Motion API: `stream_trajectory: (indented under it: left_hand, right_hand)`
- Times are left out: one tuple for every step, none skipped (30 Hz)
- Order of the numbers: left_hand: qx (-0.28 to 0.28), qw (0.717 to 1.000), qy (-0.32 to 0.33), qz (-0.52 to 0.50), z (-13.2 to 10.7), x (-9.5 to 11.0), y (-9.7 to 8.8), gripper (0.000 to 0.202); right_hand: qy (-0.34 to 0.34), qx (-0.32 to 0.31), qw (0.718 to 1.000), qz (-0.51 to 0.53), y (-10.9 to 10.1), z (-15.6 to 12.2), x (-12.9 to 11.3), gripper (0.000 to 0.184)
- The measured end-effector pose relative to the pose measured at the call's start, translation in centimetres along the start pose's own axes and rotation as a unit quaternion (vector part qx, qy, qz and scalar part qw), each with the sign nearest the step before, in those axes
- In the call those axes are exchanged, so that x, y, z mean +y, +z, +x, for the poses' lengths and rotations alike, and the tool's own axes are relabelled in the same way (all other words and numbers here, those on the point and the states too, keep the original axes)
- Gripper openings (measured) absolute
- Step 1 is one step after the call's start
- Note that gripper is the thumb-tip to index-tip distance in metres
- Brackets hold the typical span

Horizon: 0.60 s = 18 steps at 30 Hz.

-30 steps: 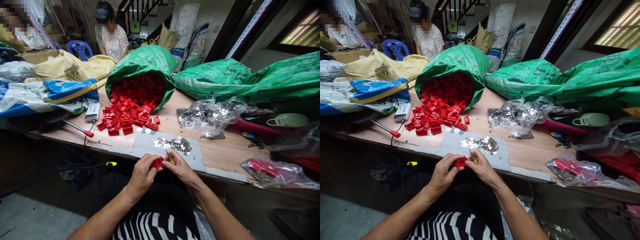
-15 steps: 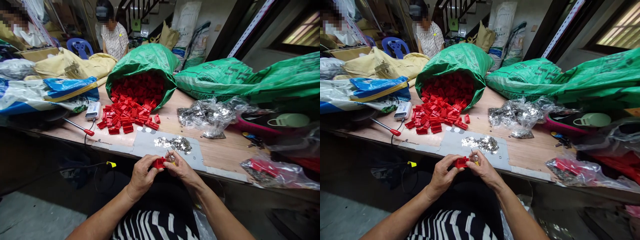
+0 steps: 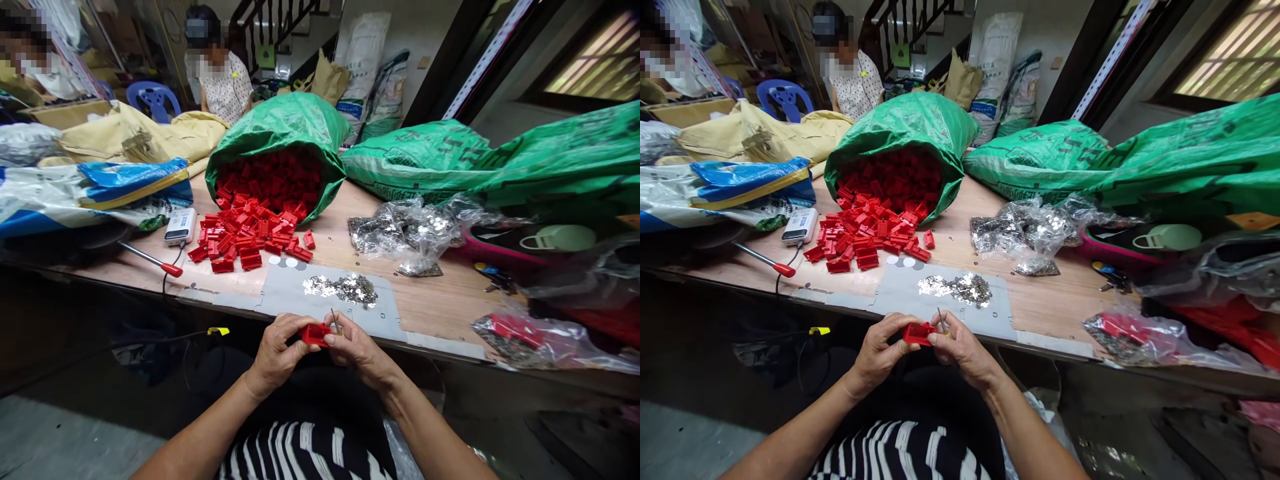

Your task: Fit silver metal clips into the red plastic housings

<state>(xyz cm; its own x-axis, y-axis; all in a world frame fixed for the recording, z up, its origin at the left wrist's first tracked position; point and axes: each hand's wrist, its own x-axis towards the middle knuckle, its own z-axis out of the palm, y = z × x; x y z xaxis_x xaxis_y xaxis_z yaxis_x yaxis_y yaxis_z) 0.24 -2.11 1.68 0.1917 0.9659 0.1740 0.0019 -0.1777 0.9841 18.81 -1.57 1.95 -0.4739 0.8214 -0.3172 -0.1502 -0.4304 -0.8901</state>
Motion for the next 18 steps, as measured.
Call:
stream_trajectory:
  left_hand:
    - [0.001,1.0,-0.004,-0.008,0.0,-0.2,0.0,0.027]
    - [0.007,1.0,-0.012,-0.02,0.0,-0.5,0.0,0.026]
    - [0.016,0.999,-0.024,-0.036,0.0,-0.7,0.0,0.026]
    - [0.026,0.997,-0.038,-0.054,0.0,-0.8,0.1,0.026]
    - [0.035,0.995,-0.052,-0.071,0.0,-0.9,0.1,0.026]
    - [0.045,0.993,-0.062,-0.087,0.0,-0.9,0.2,0.027]
    - [0.053,0.991,-0.07,-0.098,0.1,-0.9,0.2,0.028]
    - [0.059,0.99,-0.074,-0.106,0.1,-0.8,0.2,0.028]
    - [0.065,0.989,-0.076,-0.112,0.2,-0.6,0.2,0.029]
    - [0.069,0.988,-0.078,-0.117,0.2,-0.5,0.2,0.03]
    - [0.071,0.987,-0.08,-0.12,0.3,-0.4,0.1,0.031]
    - [0.071,0.986,-0.084,-0.124,0.3,-0.3,0.1,0.032]
    - [0.071,0.985,-0.087,-0.127,0.3,-0.3,0.1,0.033]
    - [0.071,0.985,-0.091,-0.131,0.4,-0.3,0.0,0.034]
    - [0.071,0.984,-0.094,-0.137,0.3,-0.4,0.0,0.035]
    - [0.071,0.982,-0.097,-0.143,0.3,-0.5,0.0,0.036]
    - [0.07,0.981,-0.1,-0.15,0.3,-0.6,0.0,0.037]
    - [0.071,0.98,-0.102,-0.156,0.3,-0.7,0.0,0.038]
  right_hand:
    - [0.001,-0.003,1.0,-0.001,0.0,0.0,0.0,0.039]
    - [0.001,-0.007,1.0,-0.009,-0.1,0.1,-0.1,0.038]
    - [0.0,-0.012,1.0,-0.027,-0.3,0.2,-0.2,0.037]
    - [-0.002,-0.014,0.998,-0.056,-0.5,0.3,-0.5,0.037]
    - [-0.008,-0.006,0.995,-0.1,-0.9,0.5,-0.8,0.036]
    - [-0.024,0.016,0.987,-0.159,-1.2,0.8,-1.3,0.035]
    - [-0.048,0.053,0.97,-0.234,-1.7,1.1,-1.7,0.032]
    - [-0.078,0.101,0.939,-0.32,-2.1,1.6,-2.2,0.027]
    - [-0.109,0.15,0.895,-0.406,-2.5,2.0,-2.7,0.02]
    - [-0.134,0.186,0.844,-0.485,-2.9,2.5,-3.1,0.014]
    - [-0.149,0.208,0.794,-0.552,-3.1,3.0,-3.5,0.01]
    - [-0.151,0.215,0.752,-0.605,-3.2,3.5,-3.8,0.01]
    - [-0.146,0.216,0.719,-0.644,-3.3,4.0,-4.0,0.012]
    - [-0.135,0.214,0.694,-0.674,-3.2,4.4,-4.2,0.013]
    - [-0.123,0.212,0.674,-0.696,-3.0,4.8,-4.3,0.014]
    - [-0.109,0.214,0.658,-0.714,-2.8,5.2,-4.4,0.014]
    - [-0.096,0.216,0.646,-0.726,-2.7,5.5,-4.4,0.014]
    - [-0.085,0.216,0.637,-0.735,-2.5,5.8,-4.5,0.013]
